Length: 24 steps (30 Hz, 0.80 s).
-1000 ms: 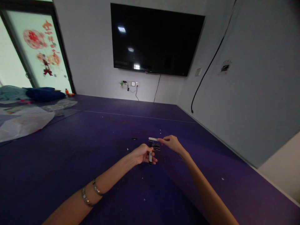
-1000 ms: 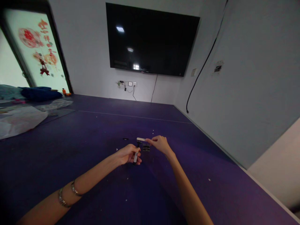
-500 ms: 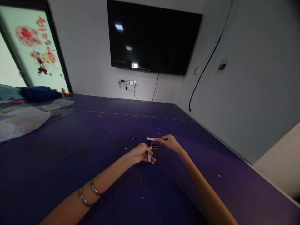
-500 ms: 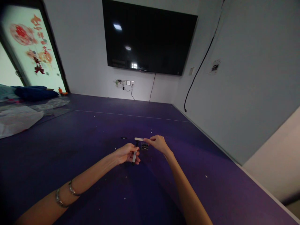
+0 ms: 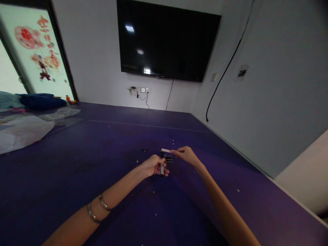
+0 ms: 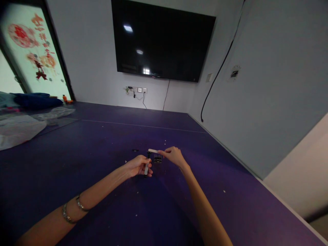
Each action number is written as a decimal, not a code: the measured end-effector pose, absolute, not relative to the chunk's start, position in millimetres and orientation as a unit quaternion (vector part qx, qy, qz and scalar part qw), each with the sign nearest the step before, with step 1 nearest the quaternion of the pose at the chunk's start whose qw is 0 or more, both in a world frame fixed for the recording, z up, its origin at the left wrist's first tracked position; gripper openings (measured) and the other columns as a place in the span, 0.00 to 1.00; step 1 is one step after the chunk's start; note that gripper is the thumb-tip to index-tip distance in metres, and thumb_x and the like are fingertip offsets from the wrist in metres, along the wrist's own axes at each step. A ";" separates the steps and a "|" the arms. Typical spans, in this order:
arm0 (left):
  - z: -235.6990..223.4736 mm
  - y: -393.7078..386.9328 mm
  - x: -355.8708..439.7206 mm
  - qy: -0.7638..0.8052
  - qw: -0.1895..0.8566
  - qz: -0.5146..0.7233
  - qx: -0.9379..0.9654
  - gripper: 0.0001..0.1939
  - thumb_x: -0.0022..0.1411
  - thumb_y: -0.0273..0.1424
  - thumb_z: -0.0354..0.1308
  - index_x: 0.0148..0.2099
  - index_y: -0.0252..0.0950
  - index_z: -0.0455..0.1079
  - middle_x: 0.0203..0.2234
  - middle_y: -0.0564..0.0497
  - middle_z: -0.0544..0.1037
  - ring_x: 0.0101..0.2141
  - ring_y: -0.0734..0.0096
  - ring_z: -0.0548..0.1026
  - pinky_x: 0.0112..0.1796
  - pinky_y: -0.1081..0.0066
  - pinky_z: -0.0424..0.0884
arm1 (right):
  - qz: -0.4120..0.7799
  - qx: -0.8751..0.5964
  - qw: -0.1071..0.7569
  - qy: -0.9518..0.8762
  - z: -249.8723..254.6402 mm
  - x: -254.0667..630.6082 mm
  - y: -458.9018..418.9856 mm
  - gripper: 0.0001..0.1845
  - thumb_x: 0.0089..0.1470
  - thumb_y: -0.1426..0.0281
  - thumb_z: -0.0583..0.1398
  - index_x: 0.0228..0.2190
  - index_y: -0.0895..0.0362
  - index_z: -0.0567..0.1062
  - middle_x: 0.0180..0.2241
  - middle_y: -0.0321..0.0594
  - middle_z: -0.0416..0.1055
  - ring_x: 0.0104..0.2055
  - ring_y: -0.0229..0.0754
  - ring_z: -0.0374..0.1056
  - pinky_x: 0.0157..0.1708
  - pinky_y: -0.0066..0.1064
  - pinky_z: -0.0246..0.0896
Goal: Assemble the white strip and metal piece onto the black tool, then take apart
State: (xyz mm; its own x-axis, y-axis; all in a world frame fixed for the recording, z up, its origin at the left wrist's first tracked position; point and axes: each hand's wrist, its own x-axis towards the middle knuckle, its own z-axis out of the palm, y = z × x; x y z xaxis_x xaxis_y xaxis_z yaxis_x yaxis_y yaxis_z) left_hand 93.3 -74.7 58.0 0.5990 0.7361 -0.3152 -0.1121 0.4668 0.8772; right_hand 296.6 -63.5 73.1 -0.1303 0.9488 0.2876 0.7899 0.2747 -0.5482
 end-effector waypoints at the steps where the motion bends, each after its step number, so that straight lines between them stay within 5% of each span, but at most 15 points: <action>1: 57.5 -74.3 93.3 0.355 0.779 0.274 0.439 0.05 0.60 0.27 0.50 0.31 0.32 0.58 0.18 0.54 0.69 0.21 0.67 0.75 0.27 0.63 0.72 | 0.137 -0.586 0.297 -0.741 72.9 297.0 -63.5 0.31 0.45 0.44 0.52 0.16 0.59 0.74 0.13 0.36 0.61 0.19 0.35 0.57 0.21 0.26 0.45; 24: 61.7 -78.5 94.1 0.370 0.767 0.266 0.451 0.03 0.62 0.25 0.45 0.35 0.31 0.58 0.19 0.54 0.69 0.20 0.67 0.75 0.29 0.61 0.72 | 0.075 -0.596 0.307 -0.738 75.7 303.7 -64.5 0.31 0.46 0.45 0.52 0.16 0.59 0.75 0.14 0.35 0.61 0.20 0.34 0.57 0.21 0.26 0.44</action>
